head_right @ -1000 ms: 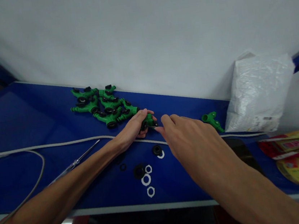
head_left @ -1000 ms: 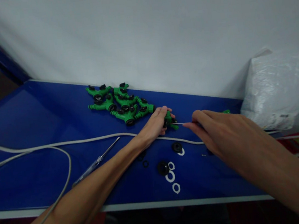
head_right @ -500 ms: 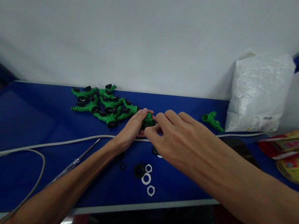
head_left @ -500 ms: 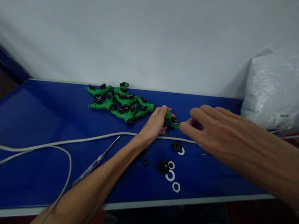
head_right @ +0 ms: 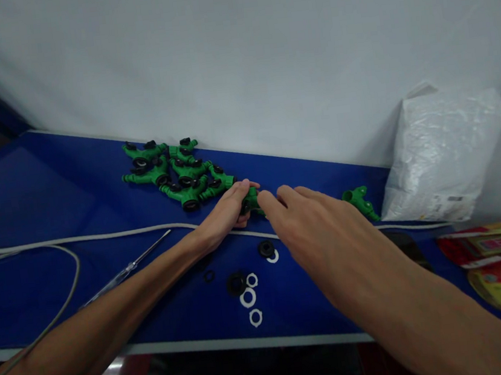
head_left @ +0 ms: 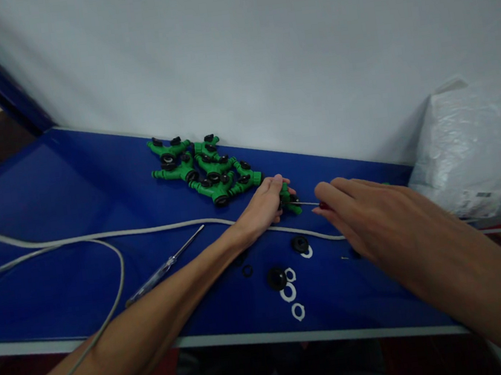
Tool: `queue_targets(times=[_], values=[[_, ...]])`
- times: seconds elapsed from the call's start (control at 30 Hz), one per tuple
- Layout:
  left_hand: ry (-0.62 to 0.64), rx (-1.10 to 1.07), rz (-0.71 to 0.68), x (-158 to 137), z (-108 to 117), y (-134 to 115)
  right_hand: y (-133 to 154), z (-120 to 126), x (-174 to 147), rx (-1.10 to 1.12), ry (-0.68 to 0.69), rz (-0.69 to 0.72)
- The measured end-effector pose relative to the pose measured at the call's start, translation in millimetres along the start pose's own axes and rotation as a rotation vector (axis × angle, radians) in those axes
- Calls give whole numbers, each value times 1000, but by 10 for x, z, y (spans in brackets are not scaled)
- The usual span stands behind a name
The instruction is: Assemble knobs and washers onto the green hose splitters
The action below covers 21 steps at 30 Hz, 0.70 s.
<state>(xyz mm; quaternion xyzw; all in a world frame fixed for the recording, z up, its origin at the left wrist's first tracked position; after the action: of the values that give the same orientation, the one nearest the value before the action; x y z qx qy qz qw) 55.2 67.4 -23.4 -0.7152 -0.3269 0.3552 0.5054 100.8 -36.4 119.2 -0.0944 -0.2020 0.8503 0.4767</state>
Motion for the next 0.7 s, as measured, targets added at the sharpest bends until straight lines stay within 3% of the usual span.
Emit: queue_targets(times=[0.23,0.37,0.53,0.7], values=[[0,-54,-36,6,5,-7,-223,-161,11,175,133,-253],[9,-59,-48,15,-3,-7,-287,-184,-15,110,217,-313],[7,-60,-40,20,0,3,-202,-108,-22,-116,190,-233],[-9,-49,-15,9,13,12,-8,-12,11,-220,57,-76]])
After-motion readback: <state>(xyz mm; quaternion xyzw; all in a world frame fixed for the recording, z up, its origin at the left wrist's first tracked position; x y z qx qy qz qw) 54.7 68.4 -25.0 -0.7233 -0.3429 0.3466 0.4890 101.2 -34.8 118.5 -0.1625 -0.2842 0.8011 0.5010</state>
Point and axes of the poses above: each hand's wrist, its own x-axis towards the middle knuckle, its own z-axis out of the back of the hand, y = z × x, the point moved 9 cm from there along x, towards the middle knuckle, and after that the axes turned 6 degrees about y, right-handed, at the moved point
